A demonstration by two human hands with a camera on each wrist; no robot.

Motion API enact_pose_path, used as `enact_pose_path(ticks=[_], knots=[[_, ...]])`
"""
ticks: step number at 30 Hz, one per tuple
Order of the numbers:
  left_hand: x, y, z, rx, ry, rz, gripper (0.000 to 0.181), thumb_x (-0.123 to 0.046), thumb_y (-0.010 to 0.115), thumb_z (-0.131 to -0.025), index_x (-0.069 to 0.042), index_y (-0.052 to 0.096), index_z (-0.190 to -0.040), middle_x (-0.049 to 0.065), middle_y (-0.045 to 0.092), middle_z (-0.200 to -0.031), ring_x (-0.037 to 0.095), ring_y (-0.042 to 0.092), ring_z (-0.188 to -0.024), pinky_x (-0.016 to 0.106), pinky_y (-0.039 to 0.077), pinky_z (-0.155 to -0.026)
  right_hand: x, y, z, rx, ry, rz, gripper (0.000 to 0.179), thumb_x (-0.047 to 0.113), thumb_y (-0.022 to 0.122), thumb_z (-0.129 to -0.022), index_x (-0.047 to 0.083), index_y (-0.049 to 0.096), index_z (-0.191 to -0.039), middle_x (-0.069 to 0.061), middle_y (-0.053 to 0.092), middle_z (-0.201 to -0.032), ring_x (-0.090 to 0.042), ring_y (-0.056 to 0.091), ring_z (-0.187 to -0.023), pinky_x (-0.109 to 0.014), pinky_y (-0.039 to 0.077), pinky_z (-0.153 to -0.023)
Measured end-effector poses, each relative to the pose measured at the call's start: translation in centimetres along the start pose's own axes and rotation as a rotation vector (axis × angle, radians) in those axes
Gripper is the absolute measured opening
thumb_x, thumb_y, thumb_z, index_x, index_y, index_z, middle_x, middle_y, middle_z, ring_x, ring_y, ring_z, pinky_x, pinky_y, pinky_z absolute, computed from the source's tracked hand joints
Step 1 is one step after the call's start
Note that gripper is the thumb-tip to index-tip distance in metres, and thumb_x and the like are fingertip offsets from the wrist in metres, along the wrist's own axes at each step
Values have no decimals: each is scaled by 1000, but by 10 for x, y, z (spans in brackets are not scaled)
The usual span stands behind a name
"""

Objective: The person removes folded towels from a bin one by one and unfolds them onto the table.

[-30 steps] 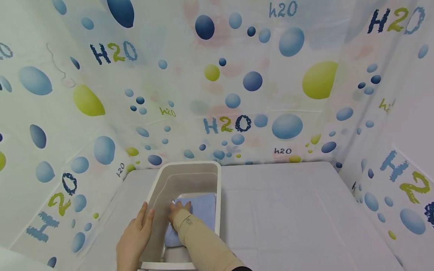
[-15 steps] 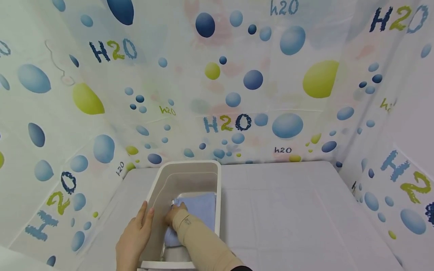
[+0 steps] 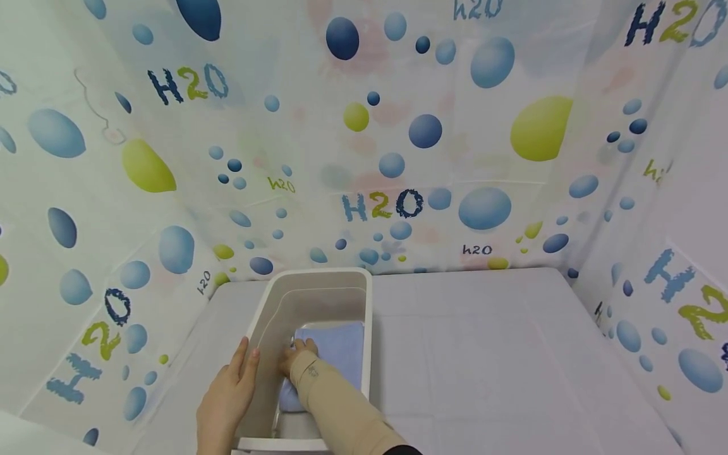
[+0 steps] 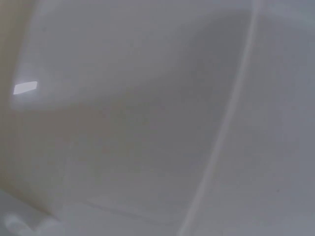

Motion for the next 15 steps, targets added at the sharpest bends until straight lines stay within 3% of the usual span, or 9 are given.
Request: enact_pose_path(ticks=[7,15], knots=[[-2,-2,0,-8,8,1,67,-60,20,-95,-20,25,-148,29,55,-119,46,60,-87,52,47,-56,-3,-17,7,-65,-38,117,30,35,66,-81,45,62,-109,22,47,-126,-4,43,-116,-24,38,-91],[-2,-2,0,-9,5,-3,66,-60,20,-95,-20,25,-148,28,55,-120,48,59,-91,54,47,-58,-3,-9,-3,-42,-79,46,28,31,68,-81,44,63,-104,26,61,-114,-3,48,-112,-25,39,-88]])
Point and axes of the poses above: each hand's wrist, its own z-axis away from the middle knuckle, its own y-axis out of the palm, x = y × z, the point moved 9 cm from there along -z, towards the middle knuckle
